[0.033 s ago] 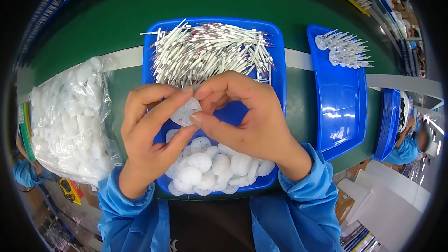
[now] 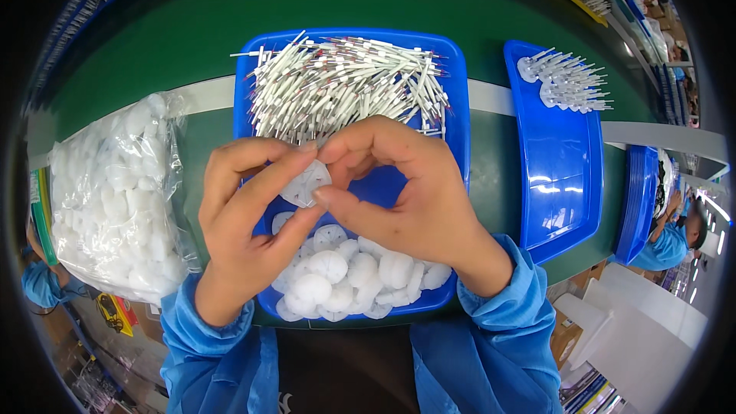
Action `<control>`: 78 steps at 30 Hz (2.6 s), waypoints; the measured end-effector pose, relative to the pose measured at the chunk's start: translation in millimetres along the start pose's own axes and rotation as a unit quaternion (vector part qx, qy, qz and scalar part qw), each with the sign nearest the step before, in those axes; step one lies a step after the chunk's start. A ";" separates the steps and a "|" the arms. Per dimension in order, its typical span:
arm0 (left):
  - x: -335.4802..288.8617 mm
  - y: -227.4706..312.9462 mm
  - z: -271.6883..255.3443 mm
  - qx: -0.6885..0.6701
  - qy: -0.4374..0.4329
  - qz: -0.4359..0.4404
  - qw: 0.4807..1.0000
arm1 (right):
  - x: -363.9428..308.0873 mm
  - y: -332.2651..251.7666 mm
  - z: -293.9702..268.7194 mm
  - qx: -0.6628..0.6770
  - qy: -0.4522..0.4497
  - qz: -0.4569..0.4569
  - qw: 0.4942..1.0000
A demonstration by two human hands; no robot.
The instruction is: The person inserts thin white sticks into small white cotton pads held in their left hand. They repeatedly pick up a stick from a blue tray and push it into the center of a cotton pad, then place the assembled unit into a separate blue tray. The process is continuous and repetitive throughout the clip.
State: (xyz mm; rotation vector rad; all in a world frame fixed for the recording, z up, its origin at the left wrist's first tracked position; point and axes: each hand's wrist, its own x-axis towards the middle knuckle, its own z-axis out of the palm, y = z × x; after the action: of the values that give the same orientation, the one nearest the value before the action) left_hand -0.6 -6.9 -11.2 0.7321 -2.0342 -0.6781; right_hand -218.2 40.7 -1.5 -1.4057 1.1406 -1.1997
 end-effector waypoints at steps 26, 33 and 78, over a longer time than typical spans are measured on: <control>-2.0 -3.3 5.3 0.026 0.025 0.057 0.998 | -7.4 -1.2 -1.6 0.108 0.003 0.109 0.988; -3.9 -7.1 5.3 0.004 -0.011 0.083 0.996 | -15.1 -3.8 -10.9 -0.019 -0.005 0.062 0.998; -11.5 16.0 -6.2 0.107 -0.209 -0.058 0.970 | -20.0 4.7 -19.7 -0.409 -0.046 -0.093 0.906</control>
State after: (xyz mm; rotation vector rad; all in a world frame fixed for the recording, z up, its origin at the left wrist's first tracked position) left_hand 6.1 11.0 -3.2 0.8970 -2.4940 -0.7328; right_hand -239.9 58.3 -6.9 -2.2116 1.5575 -0.7698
